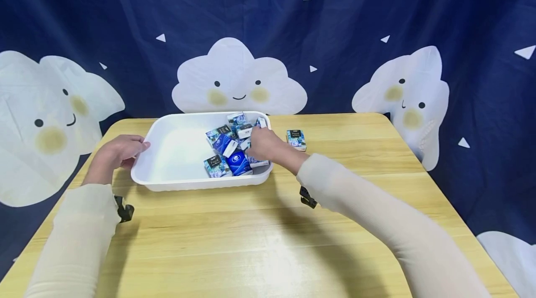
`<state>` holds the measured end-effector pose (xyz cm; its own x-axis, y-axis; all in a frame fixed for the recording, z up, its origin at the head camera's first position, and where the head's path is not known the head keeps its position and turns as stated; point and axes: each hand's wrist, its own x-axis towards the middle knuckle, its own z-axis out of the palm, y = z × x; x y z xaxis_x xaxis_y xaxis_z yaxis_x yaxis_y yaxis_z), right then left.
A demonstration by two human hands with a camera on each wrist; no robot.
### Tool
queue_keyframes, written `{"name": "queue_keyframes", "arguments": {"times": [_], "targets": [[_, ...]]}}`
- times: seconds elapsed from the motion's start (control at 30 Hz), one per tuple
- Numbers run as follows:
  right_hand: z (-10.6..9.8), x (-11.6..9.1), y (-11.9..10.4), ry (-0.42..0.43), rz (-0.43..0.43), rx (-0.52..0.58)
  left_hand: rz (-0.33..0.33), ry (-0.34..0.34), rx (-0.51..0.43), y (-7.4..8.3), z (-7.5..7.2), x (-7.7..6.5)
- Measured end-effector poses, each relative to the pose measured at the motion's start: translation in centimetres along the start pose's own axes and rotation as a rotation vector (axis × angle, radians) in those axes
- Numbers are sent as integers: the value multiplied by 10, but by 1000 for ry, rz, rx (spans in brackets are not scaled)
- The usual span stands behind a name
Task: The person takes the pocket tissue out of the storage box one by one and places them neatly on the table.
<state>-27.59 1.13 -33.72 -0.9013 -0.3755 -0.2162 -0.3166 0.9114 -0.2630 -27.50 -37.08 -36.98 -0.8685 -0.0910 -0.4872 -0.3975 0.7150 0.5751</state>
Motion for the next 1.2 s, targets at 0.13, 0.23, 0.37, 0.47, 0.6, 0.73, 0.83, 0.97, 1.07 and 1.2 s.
{"name": "queue_keyframes", "arguments": {"times": [0.13,0.23,0.37,0.47,0.6,0.73,0.83,0.97,1.07,1.2], "targets": [[3,1,-6,-26,-5,-70,-6,4,-2,0,0,1],[6,2,-8,-40,8,-85,-6,7,1,0,1,1],[10,4,-9,-36,24,-113,-12,5,10,0,1,1],[13,5,-8,-33,25,-165,-22,1,16,1,1,0],[14,5,-8,-33,24,-206,-25,-1,19,1,1,0],[15,4,-9,-36,25,-188,-28,0,21,1,1,-1],[15,3,-9,-33,34,-158,-28,3,21,1,1,-1],[17,2,-10,-23,41,-122,-23,13,21,2,1,0],[19,1,-10,-18,41,-105,-26,20,19,1,2,2],[22,1,-10,-6,33,-103,-30,27,14,0,3,3]]}}
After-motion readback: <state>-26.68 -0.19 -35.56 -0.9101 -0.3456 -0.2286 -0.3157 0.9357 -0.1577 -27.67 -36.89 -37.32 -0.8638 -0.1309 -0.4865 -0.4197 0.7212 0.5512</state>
